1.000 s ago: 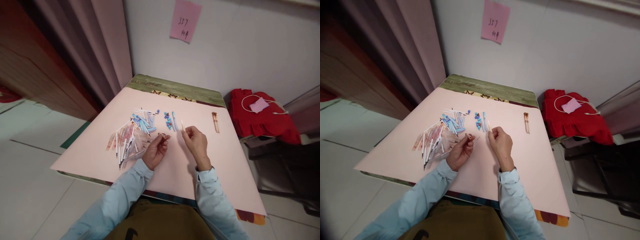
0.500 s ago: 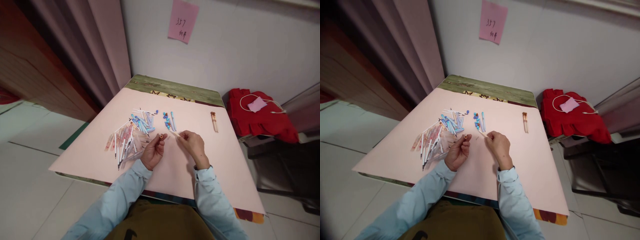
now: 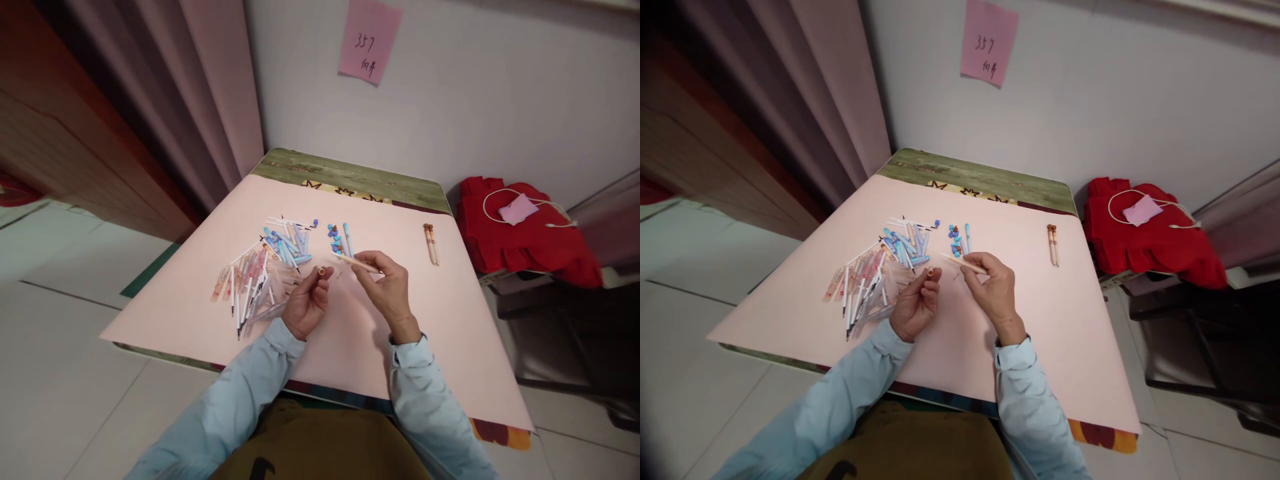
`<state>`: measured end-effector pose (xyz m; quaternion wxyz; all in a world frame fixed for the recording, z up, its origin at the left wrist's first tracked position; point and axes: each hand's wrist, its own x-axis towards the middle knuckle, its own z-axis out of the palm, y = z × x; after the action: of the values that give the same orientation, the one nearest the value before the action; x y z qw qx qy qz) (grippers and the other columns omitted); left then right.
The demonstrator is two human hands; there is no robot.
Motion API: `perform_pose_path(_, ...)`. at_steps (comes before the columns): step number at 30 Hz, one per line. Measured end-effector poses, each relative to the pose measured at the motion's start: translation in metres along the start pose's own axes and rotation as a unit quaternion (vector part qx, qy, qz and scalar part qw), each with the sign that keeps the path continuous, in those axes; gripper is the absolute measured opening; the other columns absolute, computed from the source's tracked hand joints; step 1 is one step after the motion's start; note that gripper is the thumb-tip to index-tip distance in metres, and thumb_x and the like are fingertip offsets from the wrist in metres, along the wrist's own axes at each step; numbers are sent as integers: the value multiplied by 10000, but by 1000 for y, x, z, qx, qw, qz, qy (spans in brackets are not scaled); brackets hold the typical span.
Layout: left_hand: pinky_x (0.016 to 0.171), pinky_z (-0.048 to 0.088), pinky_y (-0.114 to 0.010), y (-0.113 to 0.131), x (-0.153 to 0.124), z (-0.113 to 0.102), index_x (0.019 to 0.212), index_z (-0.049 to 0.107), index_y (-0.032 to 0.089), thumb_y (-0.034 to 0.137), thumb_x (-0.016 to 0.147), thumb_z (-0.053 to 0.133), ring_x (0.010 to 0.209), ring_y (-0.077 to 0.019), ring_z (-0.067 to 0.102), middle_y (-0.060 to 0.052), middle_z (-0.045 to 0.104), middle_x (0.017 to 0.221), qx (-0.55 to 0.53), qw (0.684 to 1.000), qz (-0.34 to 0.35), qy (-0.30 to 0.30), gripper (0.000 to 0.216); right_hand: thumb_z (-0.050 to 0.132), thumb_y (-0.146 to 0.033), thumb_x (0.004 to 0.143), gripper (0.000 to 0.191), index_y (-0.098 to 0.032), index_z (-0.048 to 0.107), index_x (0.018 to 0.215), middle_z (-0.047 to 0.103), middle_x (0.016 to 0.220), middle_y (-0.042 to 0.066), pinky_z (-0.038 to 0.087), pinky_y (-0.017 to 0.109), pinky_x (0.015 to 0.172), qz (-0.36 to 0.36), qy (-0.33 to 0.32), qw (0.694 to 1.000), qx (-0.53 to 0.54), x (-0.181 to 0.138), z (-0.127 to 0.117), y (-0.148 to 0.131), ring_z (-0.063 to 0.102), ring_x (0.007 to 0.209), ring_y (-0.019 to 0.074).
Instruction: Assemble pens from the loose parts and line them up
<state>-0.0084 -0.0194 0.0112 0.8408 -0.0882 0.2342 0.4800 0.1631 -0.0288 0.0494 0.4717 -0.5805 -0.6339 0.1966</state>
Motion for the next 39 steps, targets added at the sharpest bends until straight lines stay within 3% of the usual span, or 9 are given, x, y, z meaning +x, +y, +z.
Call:
perform_pose_path(7,439,501,-88,-2,-2,2,933,654,91,192,1009,424,516,-37,595,-66,714,821,44,999,18,-18,263,609,-368,839,197,-215,712,909,744,900,35,496,274,748,61,7,998,-5,1,3,13,678,829,184)
perform_pose_path(14,428,458,-95,-4,0,0,927,643,111,215,1012,424,504,-35,540,-33,684,769,51,997,50,-42,257,606,-404,816,204,-281,766,851,744,846,-8,446,280,705,173,-70,974,-126,3,4,29,642,780,180)
perform_pose_path(21,446,453,-99,-5,-1,0,821,606,130,224,994,473,542,-45,552,-29,661,754,55,994,66,-65,238,597,-366,799,191,-290,765,850,752,854,-1,404,278,651,193,-90,952,-218,4,4,29,647,795,200)
perform_pose_path(30,434,481,-85,-4,1,-1,878,610,105,185,998,454,516,-29,569,-51,684,805,54,997,47,-30,212,562,-452,825,295,-232,759,820,719,725,8,420,264,634,195,-101,972,-84,4,4,35,616,695,172)
perform_pose_path(33,493,532,-84,-4,3,-2,914,619,91,152,994,450,565,-36,629,-68,699,855,49,998,49,-12,196,624,-478,790,321,-189,742,862,715,753,27,439,261,633,191,-96,977,18,4,3,31,605,689,167)
perform_pose_path(36,559,564,-90,-4,4,-1,915,626,80,114,990,431,646,-62,689,-102,715,918,41,997,60,8,212,697,-447,758,298,-174,713,876,713,811,37,458,259,665,155,-94,974,133,4,-2,20,609,718,159)
perform_pose_path(39,629,586,-108,-5,5,0,910,635,84,71,973,437,723,-86,720,-102,723,919,26,995,88,26,209,712,-402,764,235,-183,690,848,709,825,33,470,266,705,111,-94,974,172,3,-9,7,618,748,159)
